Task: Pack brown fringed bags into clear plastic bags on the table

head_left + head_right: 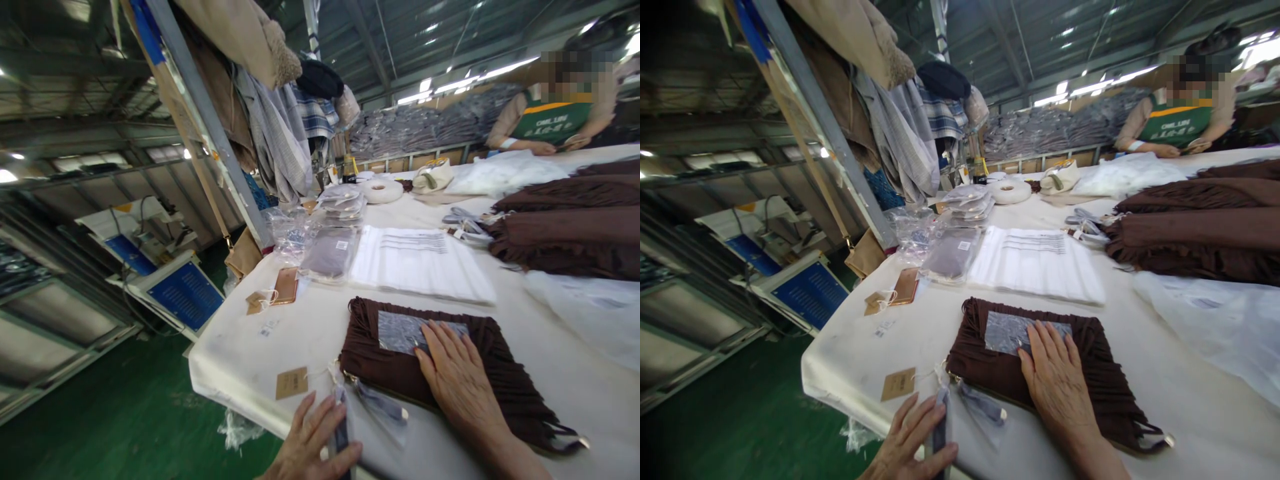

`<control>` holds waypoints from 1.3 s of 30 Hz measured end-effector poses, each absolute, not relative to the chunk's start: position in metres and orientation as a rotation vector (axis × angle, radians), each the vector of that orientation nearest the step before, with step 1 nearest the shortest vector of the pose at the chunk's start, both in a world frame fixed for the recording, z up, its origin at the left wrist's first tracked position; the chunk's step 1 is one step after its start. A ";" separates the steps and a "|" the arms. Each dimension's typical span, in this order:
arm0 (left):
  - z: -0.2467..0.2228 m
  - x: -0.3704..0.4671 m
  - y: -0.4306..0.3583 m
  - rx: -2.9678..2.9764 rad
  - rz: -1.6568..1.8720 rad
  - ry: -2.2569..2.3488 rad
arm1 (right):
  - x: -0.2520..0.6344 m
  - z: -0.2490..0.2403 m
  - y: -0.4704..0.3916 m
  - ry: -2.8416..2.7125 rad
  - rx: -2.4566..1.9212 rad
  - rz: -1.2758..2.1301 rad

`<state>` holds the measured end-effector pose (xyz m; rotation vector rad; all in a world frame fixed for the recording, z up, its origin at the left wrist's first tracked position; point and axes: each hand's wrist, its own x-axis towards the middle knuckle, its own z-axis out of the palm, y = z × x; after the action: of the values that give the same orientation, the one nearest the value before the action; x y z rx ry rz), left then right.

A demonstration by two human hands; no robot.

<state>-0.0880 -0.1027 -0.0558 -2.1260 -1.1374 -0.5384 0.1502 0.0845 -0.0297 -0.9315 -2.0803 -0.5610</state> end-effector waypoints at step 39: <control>0.042 -0.077 0.189 -2.535 -0.294 -1.660 | 0.192 0.024 0.228 -2.484 -1.036 -0.358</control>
<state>-0.0773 0.1886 0.0423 -2.5347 -1.6604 -0.2939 0.1921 0.2282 0.0241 -1.0356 -2.4843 -0.3575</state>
